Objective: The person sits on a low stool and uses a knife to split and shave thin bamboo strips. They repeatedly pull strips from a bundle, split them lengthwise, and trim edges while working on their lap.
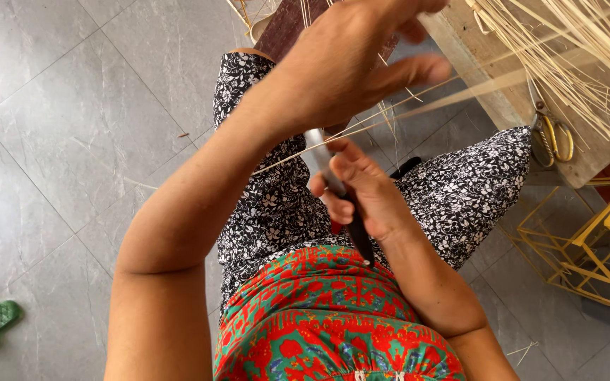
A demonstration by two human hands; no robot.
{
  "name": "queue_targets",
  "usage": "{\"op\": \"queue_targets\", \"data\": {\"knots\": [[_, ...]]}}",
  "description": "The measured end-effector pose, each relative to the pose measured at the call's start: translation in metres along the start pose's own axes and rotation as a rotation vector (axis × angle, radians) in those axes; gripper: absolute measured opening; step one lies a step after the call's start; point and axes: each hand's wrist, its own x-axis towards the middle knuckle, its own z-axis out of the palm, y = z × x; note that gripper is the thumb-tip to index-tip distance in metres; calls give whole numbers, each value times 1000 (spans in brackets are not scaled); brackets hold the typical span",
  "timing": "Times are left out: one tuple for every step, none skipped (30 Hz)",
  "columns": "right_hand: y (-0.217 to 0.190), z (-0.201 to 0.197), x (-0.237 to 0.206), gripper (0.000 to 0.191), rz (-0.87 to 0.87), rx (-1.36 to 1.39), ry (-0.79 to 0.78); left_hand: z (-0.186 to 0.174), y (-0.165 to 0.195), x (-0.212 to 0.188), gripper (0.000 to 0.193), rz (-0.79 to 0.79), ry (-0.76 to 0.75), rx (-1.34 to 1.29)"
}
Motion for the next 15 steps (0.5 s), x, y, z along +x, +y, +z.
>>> {"op": "queue_targets", "data": {"knots": [[-7,-1,-2,44,-21,2,-2,-9,-5,-6,45,24,-92,26],[-12,0,-2,44,-43,5,-4,-15,-10,-12,51,49,-185,52],[-16,0,-3,47,-43,-7,-15,-18,-13,-19,43,19,-260,73],[-20,0,-5,50,-44,-19,-27,-20,-14,-26,35,-11,-336,93],[-23,0,-5,52,-45,-32,-39,-19,-15,-31,28,-39,-411,115],[-23,1,-4,52,-56,-30,-31,-17,-16,-32,21,-79,-416,113],[-23,0,-4,51,-64,-28,-23,-14,-15,-34,15,-121,-419,112],[-22,0,-3,50,-72,-26,-15,-11,-15,-34,9,-164,-424,111],[-19,0,-1,47,-57,-11,-21,-9,-14,-34,8,-156,-389,94],[-15,-1,0,43,-43,2,-26,-8,-13,-32,6,-148,-352,77],[-12,-2,2,39,-27,13,-32,-6,-12,-30,6,-138,-313,60],[-9,-3,3,39,-24,9,-33,-4,-12,-27,7,-195,-309,53],[-6,-4,5,39,-20,6,-36,-1,-11,-23,8,-252,-304,47],[-3,-4,7,39,-15,3,-38,1,-10,-20,11,-311,-300,41],[-1,-5,9,39,1,-5,-26,3,-10,-17,11,-298,-261,36]]}}
